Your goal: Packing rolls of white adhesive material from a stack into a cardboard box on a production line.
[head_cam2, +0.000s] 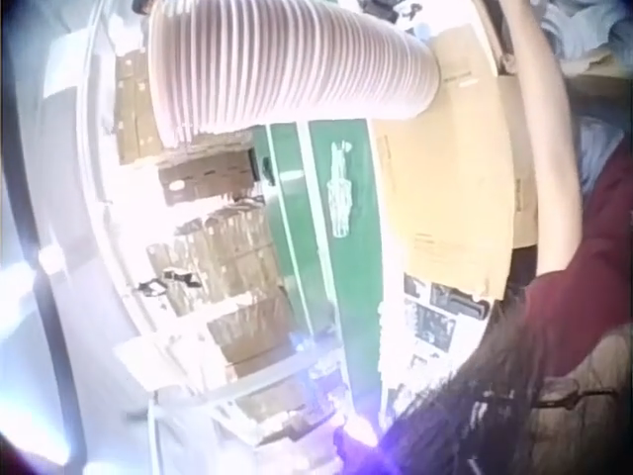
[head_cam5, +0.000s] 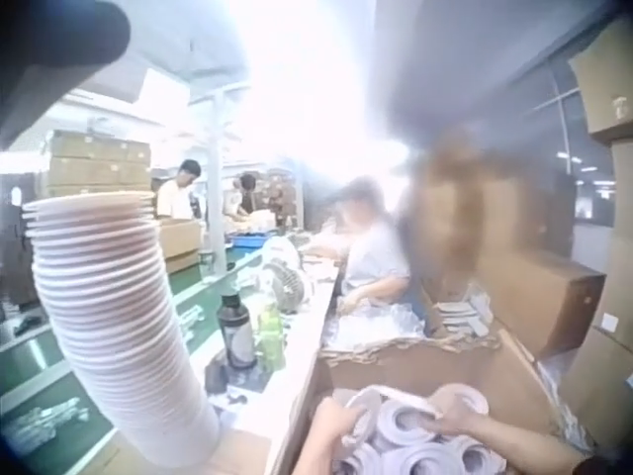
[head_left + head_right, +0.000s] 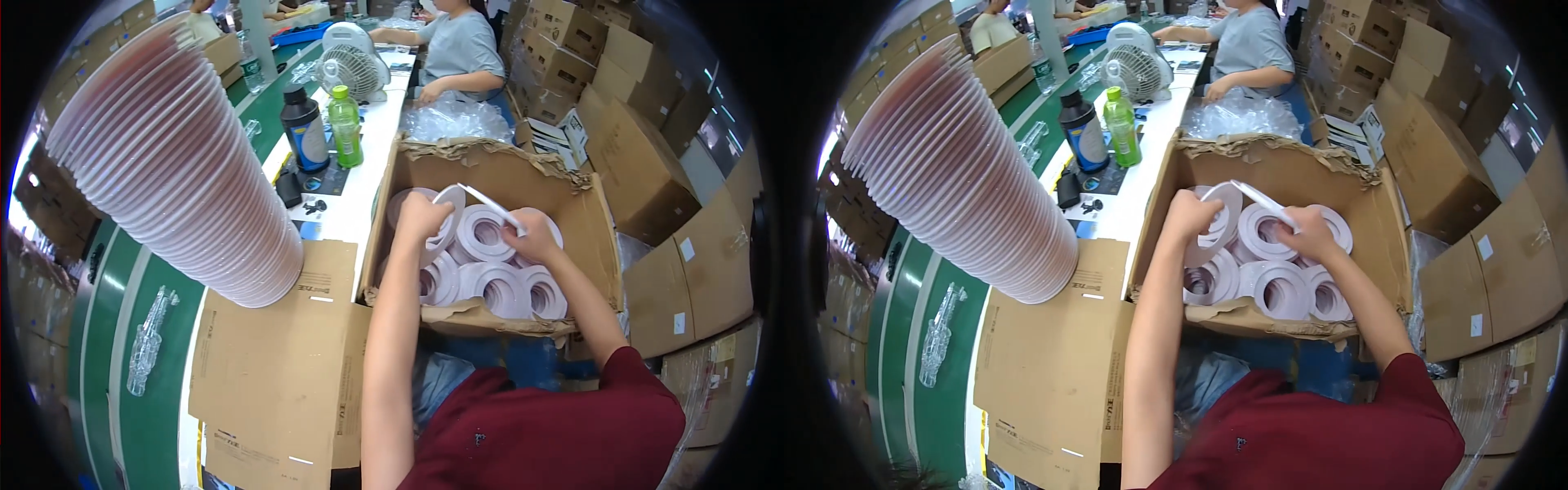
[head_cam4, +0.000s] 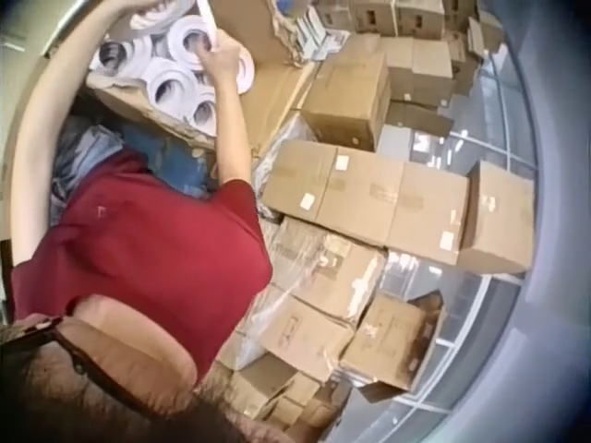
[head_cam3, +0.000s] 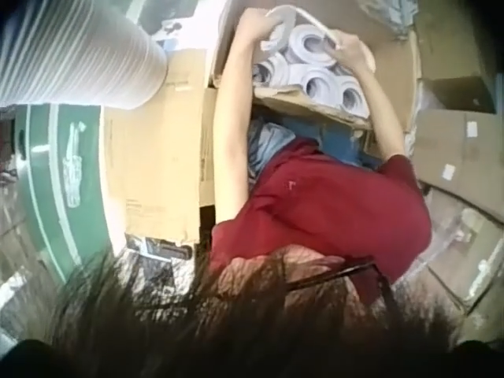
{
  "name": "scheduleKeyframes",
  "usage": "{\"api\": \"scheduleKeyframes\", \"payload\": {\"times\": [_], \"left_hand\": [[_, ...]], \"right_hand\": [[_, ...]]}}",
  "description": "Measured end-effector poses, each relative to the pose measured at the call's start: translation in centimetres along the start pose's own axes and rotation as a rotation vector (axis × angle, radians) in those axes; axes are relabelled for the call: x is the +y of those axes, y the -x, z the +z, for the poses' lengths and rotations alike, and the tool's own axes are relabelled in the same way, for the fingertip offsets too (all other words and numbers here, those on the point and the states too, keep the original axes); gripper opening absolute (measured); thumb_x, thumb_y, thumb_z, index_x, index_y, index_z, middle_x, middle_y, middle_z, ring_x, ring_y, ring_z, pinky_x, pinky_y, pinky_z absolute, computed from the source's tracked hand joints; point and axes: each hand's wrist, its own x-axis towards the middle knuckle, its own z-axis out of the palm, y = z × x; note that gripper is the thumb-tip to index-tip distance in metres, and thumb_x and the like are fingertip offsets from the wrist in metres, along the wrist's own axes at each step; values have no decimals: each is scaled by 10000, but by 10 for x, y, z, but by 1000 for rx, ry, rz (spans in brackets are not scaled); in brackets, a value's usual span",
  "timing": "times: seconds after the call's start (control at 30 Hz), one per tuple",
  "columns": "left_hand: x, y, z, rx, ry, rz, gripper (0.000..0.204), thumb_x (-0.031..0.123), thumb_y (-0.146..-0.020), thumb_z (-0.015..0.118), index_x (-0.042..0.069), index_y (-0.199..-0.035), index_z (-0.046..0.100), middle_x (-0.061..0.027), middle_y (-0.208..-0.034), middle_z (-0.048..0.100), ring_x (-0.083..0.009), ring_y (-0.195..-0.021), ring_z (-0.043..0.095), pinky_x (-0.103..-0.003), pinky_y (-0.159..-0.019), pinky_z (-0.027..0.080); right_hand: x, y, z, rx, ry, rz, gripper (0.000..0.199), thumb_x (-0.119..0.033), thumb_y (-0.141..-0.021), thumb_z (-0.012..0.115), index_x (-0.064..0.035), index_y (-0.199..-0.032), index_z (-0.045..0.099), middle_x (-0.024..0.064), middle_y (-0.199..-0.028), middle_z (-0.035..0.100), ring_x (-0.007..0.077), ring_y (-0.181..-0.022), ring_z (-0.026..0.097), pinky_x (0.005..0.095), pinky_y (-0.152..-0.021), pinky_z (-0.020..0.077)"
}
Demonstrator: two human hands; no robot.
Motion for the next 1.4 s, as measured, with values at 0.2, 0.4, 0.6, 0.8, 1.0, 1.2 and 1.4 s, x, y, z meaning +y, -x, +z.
{"api": "scheduleKeyframes", "payload": {"times": [0.2,0.4,0.6,0.8,1.0,1.2,1.4], "left_hand": [[10,3,-6,-7,-3,-29,356,262,-664,686,-94,-679,679,-244,-613,637,-297,-567,673,-371,-615,546],[15,10,0,353,-303,364,207,173,-718,688,-25,-774,673,-197,-676,650,-367,-680,662,-408,-659,529],[34,18,10,174,-447,807,282,80,-703,696,31,-973,631,-177,-870,660,-362,-783,646,-430,-689,511],[46,20,20,258,-394,937,227,76,-715,679,4,-909,584,-220,-870,646,-399,-813,628,-495,-739,487],[43,26,20,265,-561,980,156,22,-697,646,30,-798,527,-156,-780,593,-370,-784,592,-471,-702,462],[28,22,24,95,-649,753,186,39,-669,668,40,-835,586,-189,-804,627,-388,-804,617,-466,-701,492],[21,13,22,109,-757,641,171,111,-735,682,6,-809,569,-176,-705,614,-394,-656,596,-449,-633,503]], "right_hand": [[-8,1,29,343,-136,371,124,-93,-740,705,-29,-760,600,68,-623,600,139,-570,585,296,-581,475],[14,3,17,342,-131,545,93,-89,-764,699,-23,-805,648,33,-638,604,91,-611,564,288,-600,474],[6,1,38,-18,-347,573,162,-171,-742,721,-34,-803,660,40,-691,632,114,-593,592,279,-553,475],[12,3,49,-106,-614,683,127,-127,-736,694,-36,-814,654,30,-685,636,113,-601,603,276,-561,484],[11,2,43,-69,-774,728,150,-112,-756,705,-35,-857,626,10,-700,602,105,-566,558,267,-537,464],[4,1,46,-45,-830,768,152,-81,-758,701,-33,-888,638,15,-696,608,96,-579,549,248,-554,440],[9,-4,44,-13,-758,746,159,-106,-778,702,-23,-906,659,16,-702,619,92,-600,563,249,-574,446]]}}
